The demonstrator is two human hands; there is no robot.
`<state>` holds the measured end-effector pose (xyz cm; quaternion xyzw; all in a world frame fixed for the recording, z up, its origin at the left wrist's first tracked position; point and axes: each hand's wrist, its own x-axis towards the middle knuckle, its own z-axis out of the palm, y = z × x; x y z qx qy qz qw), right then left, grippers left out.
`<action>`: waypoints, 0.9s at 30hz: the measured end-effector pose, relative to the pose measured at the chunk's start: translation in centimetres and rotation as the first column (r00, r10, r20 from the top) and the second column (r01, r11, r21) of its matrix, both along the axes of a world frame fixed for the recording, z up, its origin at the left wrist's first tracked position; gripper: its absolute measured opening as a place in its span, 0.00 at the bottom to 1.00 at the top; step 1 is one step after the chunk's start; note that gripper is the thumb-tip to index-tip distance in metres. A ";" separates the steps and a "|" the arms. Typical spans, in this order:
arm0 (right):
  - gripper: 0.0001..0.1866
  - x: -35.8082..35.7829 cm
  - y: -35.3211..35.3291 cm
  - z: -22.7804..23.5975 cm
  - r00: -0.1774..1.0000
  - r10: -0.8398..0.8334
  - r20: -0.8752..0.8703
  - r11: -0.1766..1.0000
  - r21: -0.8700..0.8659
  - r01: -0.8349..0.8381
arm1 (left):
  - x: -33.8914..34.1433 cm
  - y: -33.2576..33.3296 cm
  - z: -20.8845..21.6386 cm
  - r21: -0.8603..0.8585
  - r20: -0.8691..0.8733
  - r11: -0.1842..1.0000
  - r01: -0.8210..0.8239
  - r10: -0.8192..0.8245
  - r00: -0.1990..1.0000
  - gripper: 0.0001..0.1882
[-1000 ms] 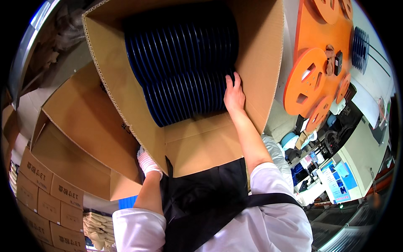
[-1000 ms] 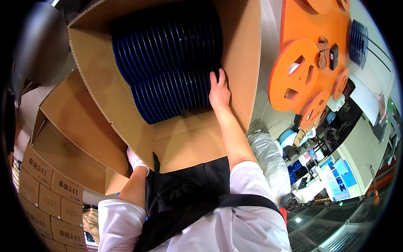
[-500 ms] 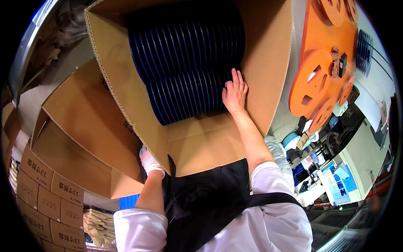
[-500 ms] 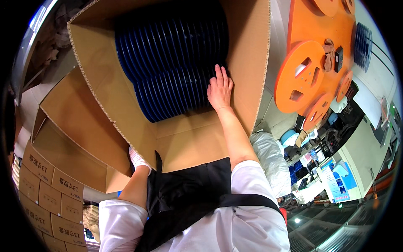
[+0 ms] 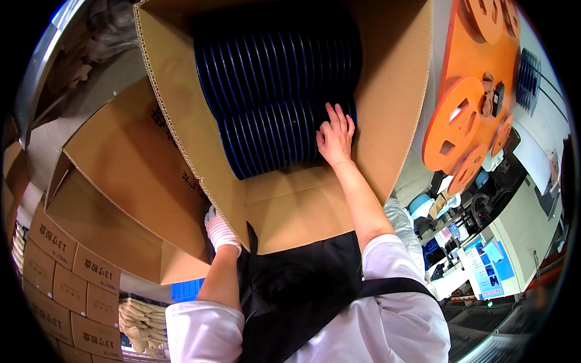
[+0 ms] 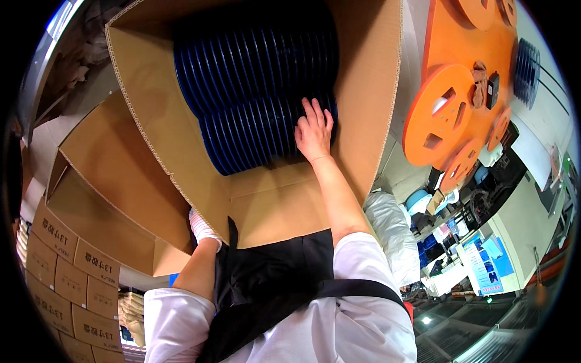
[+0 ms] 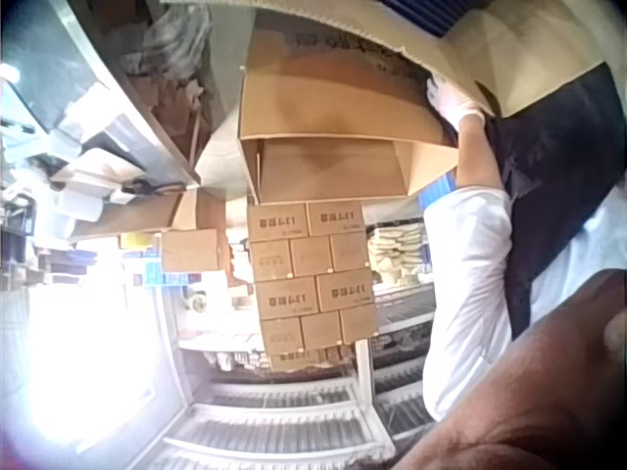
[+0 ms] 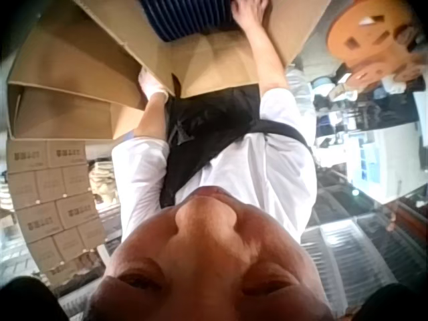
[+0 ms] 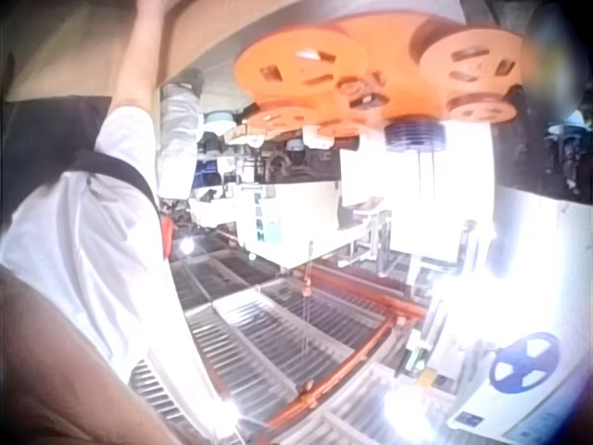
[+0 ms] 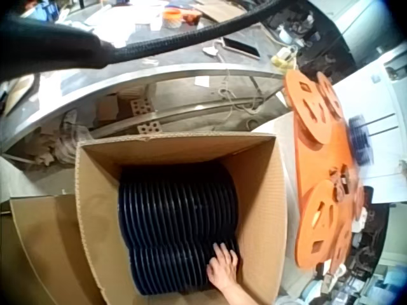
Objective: The person wipes blue plastic reels with a cloth and places them into a cardboard box.
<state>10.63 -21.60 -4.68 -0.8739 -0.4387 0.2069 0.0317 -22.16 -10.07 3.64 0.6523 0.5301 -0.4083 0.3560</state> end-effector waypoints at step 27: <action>0.09 -3.1 3.5 1.0 0.991 0.052 -0.125 0.996 0.080 -0.042 | 1.8 1.5 2.0 -0.034 -0.014 0.980 0.195 -0.195 0.981 0.25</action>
